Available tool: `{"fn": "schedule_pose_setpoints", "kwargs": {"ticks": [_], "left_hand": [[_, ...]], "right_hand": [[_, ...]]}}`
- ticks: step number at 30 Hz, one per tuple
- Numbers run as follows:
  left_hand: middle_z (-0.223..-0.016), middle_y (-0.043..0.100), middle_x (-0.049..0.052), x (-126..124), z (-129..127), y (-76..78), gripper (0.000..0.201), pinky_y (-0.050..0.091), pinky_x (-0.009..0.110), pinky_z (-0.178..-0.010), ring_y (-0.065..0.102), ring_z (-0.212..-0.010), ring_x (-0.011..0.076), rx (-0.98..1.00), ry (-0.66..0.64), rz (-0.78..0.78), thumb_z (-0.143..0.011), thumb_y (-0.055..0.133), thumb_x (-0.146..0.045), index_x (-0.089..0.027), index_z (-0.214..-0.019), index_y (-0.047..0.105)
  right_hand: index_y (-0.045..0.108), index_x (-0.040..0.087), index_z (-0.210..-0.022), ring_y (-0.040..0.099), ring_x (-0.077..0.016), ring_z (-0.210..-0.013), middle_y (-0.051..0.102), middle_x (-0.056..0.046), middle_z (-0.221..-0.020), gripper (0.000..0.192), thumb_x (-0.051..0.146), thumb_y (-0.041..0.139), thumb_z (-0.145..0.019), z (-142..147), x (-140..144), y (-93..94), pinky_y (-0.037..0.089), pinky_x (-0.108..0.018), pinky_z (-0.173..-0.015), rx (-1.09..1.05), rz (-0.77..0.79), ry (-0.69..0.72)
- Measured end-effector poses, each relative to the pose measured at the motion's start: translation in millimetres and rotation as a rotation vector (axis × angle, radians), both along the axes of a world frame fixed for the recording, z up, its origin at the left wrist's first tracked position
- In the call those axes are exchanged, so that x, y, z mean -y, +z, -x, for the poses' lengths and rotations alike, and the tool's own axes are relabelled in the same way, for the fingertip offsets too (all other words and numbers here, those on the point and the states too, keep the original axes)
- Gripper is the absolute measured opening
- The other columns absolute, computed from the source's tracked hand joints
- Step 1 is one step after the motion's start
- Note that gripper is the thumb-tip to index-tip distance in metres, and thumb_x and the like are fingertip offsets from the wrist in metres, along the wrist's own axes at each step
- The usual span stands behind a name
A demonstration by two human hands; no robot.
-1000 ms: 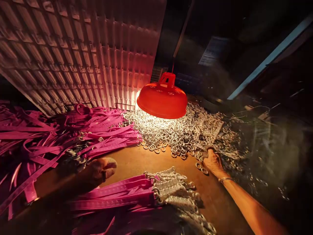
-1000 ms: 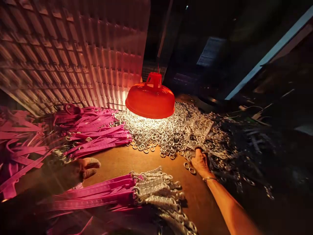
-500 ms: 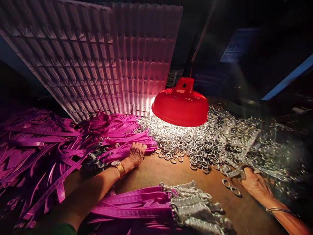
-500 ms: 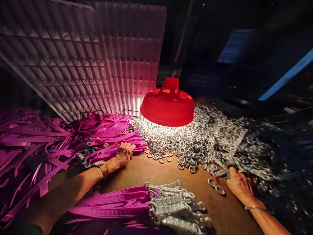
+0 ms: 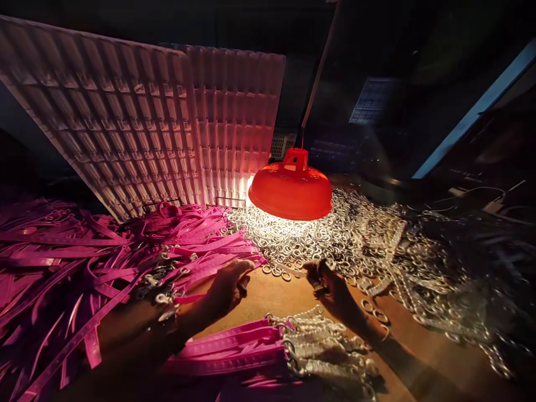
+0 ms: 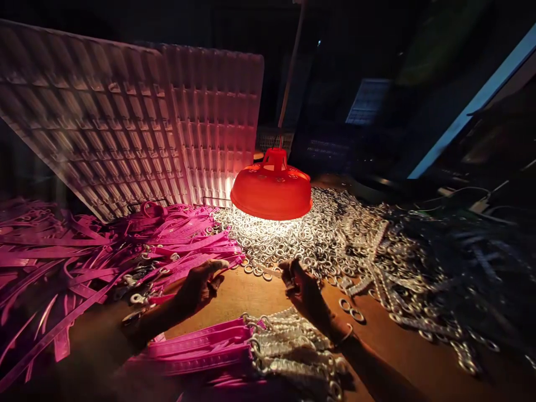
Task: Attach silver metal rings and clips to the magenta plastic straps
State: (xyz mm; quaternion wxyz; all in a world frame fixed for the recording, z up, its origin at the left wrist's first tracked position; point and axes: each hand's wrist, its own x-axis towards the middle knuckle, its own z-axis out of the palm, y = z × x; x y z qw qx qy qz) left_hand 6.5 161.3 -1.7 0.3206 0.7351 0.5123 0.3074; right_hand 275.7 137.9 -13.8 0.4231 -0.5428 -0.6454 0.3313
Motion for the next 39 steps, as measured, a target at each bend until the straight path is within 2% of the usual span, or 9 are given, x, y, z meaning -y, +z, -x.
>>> {"fn": "schedule_pose_setpoints", "kwargs": {"ticks": [3,6,9,14,18,22,31,34,39], "left_hand": [[-0.090,0.060,0.005,22,-7,-0.1,0.047,0.037,0.022,-0.052,0.046,-0.058,0.0094,0.216,0.019,0.244,-0.073,0.055,-0.021,-0.016,-0.120,0.051],[-0.066,0.055,0.000,23,-7,-15.6,0.044,0.031,0.022,-0.048,0.042,-0.050,0.0080,0.453,0.002,0.601,-0.060,0.066,-0.020,-0.010,-0.101,0.058],[-0.052,0.046,-0.003,14,-3,-30.5,0.023,0.029,0.023,-0.049,0.040,-0.049,0.0081,0.565,0.020,0.662,-0.051,0.073,-0.020,-0.011,-0.066,0.058],[-0.051,0.047,-0.003,5,0,-41.3,0.024,0.027,0.023,-0.048,0.038,-0.048,0.0080,0.583,0.144,0.586,-0.046,0.076,-0.019,-0.013,-0.059,0.057],[-0.049,0.043,-0.004,4,-3,-49.7,0.032,0.026,0.021,-0.045,0.035,-0.045,0.0063,0.519,0.201,0.592,-0.049,0.077,-0.029,-0.014,-0.058,0.051],[-0.050,0.049,-0.003,0,0,-47.9,0.039,0.029,0.019,-0.040,0.045,-0.041,0.0090,0.527,0.191,0.750,-0.061,0.074,-0.043,-0.016,-0.080,0.053],[-0.057,0.059,0.001,-5,3,-26.0,0.058,0.031,0.019,-0.043,0.044,-0.040,0.0067,0.569,0.144,0.797,-0.055,0.072,-0.060,-0.013,-0.084,0.057],[-0.064,0.060,0.002,4,-2,-15.5,0.062,0.035,0.020,-0.046,0.051,-0.048,0.0100,0.652,0.145,0.697,-0.057,0.067,-0.063,-0.013,-0.090,0.053],[-0.062,0.055,0.001,18,-10,6.1,0.048,0.028,0.021,-0.048,0.037,-0.048,0.0067,0.706,0.120,0.443,-0.067,0.061,-0.057,-0.013,-0.086,0.054]], "right_hand": [[0.050,0.018,-0.086,0.033,-0.0102,-0.048,0.037,0.003,-0.061,0.053,0.067,0.031,-0.085,73,3,-7.0,0.029,-0.020,-0.039,-0.381,0.323,0.100],[0.047,0.019,-0.083,0.028,-0.0084,-0.047,0.033,0.005,-0.059,0.048,0.066,0.038,-0.083,105,0,-18.2,0.029,-0.019,-0.042,-0.468,0.347,0.321],[0.048,0.018,-0.085,0.039,-0.0099,-0.055,0.043,0.002,-0.068,0.033,0.051,0.051,-0.083,97,-20,-20.7,0.035,-0.020,-0.048,-0.171,0.195,0.474],[0.048,0.016,-0.080,0.044,-0.0139,-0.069,0.048,-0.002,-0.076,0.009,0.017,0.040,-0.085,66,-90,-17.7,0.039,-0.027,-0.066,0.360,-0.190,0.122],[0.050,0.015,-0.087,0.045,-0.0168,-0.081,0.053,-0.007,-0.088,0.027,-0.001,0.043,-0.067,67,-135,-23.3,0.036,-0.029,-0.077,0.500,-0.200,0.112],[0.051,0.014,-0.079,0.043,-0.0172,-0.074,0.053,-0.006,-0.078,0.031,-0.005,0.044,-0.055,79,-152,-28.5,0.035,-0.029,-0.073,0.629,-0.154,0.142],[0.045,0.017,-0.070,0.039,-0.0120,-0.062,0.046,0.000,-0.067,0.011,0.007,0.044,-0.075,65,-129,-16.1,0.033,-0.025,-0.061,0.518,-0.185,0.117],[0.039,0.019,-0.068,0.039,-0.0108,-0.056,0.043,0.001,-0.063,0.021,0.023,0.036,-0.088,63,-106,-13.4,0.034,-0.023,-0.054,0.372,-0.169,0.073],[0.046,0.019,-0.076,0.042,-0.0087,-0.044,0.049,0.001,-0.062,0.032,0.041,0.031,-0.093,79,-59,-8.8,0.037,-0.019,-0.039,0.070,-0.035,0.070]]}}
